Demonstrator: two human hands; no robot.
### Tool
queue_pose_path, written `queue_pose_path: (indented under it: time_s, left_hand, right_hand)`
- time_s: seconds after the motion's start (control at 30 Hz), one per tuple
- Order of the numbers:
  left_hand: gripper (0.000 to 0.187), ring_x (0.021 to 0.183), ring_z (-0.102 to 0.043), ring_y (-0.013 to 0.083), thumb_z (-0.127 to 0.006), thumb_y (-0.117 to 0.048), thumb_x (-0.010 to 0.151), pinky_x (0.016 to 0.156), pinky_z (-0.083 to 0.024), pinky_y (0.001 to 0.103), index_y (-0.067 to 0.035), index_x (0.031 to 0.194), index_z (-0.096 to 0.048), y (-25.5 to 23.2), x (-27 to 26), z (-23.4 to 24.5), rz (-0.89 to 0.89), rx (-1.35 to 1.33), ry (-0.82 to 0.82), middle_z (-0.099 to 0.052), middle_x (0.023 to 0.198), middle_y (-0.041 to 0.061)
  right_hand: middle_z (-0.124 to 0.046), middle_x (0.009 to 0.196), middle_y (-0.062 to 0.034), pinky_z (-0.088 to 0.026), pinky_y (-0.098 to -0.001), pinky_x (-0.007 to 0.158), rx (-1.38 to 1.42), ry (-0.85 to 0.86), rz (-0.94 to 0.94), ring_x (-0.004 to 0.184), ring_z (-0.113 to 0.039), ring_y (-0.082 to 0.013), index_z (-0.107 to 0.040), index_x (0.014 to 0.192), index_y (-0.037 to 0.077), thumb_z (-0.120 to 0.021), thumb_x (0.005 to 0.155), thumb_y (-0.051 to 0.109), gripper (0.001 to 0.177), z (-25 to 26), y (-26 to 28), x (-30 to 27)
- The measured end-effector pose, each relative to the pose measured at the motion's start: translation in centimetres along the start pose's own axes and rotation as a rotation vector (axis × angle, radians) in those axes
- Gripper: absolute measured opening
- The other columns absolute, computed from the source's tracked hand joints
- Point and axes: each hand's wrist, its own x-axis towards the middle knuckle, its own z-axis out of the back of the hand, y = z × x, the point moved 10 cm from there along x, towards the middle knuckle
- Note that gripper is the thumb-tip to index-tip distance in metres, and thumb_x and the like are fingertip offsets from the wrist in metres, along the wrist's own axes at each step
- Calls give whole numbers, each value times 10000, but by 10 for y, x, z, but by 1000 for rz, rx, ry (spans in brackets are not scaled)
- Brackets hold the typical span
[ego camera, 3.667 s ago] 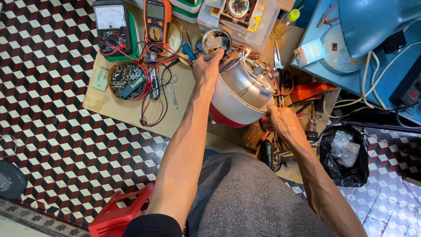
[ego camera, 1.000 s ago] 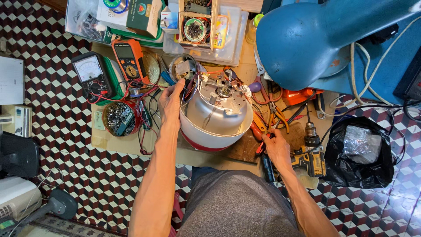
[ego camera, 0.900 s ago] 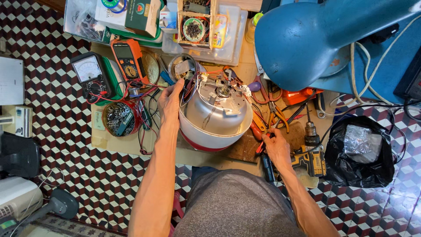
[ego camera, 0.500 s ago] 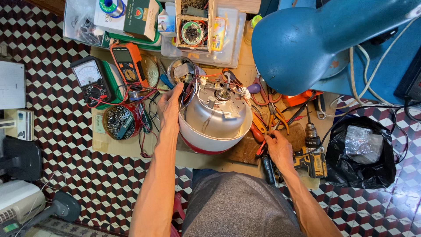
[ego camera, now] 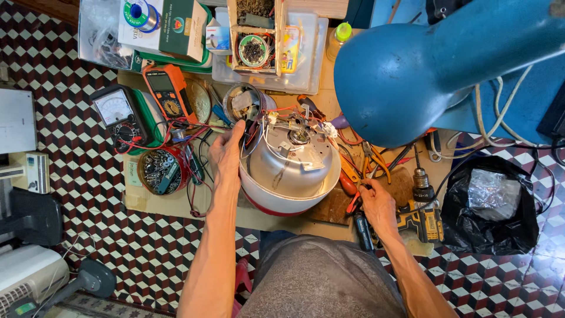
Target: The person works on the internal wiring of a disassembled appliance base, using pliers to strip and adjust wires and a multimeter to test electrical connections. They repeatedly reposition the appliance base and manipulate the motor and wiring components on a cluttered workbench.
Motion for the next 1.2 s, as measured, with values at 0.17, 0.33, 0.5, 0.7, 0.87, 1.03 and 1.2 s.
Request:
queue_pose_path:
  time_s: [0.17,0.33,0.5,0.7,0.87,1.03,1.2]
  left_hand:
    - [428,869,-640,130,-853,-342,801,805,-516,279,-18,1031,-695,1,-4,-1,8,-33,4,-712,967,46]
    - [360,884,-637,122,-839,-278,836,816,-513,266,-10,1035,-705,3,-2,-3,0,-82,30,-707,984,40]
    - [349,865,-613,122,-832,-268,867,782,-502,268,9,1036,-704,0,-4,0,-2,-60,44,-689,970,38]
    - [315,837,-644,109,-819,-235,860,752,-523,252,-4,1040,-703,-3,-6,-3,16,-127,58,-715,958,34]
    - [300,816,-650,108,-819,-223,863,736,-535,255,-5,1030,-698,0,-4,-2,29,-139,56,-719,948,39]
    - [301,817,-638,103,-830,-232,867,740,-528,250,-11,1016,-692,2,-2,0,14,-126,50,-710,946,34]
    - [304,828,-644,102,-828,-234,854,748,-530,250,-20,1023,-694,0,-3,-2,27,-142,59,-712,961,34]
  right_hand:
    - [-607,661,-57,-516,-300,591,83,14,-9,582,-583,-128,-686,1240,58,-622,973,238,329,-3,-5,2]
    - [-613,660,-35,-517,-287,585,102,20,-20,577,-576,-112,-679,1232,51,-618,975,228,318,-4,-7,4]
    - [-612,665,-31,-515,-283,589,119,27,-47,584,-576,-107,-670,1252,62,-618,976,234,329,-5,-9,4]
    - [-637,674,-53,-518,-307,606,32,7,-138,607,-615,-129,-693,1079,27,-658,973,306,300,-2,-17,7]
    - [-658,683,-68,-513,-339,595,45,-9,-155,610,-629,-139,-688,875,-14,-670,974,344,372,-3,-24,8]
    - [-691,700,-64,-524,-341,598,74,-9,-173,613,-649,-132,-680,792,-32,-680,957,363,429,-4,-30,9]
    - [-690,702,-81,-525,-337,617,63,-11,-168,618,-640,-144,-693,811,-38,-671,978,359,431,-2,-24,7]
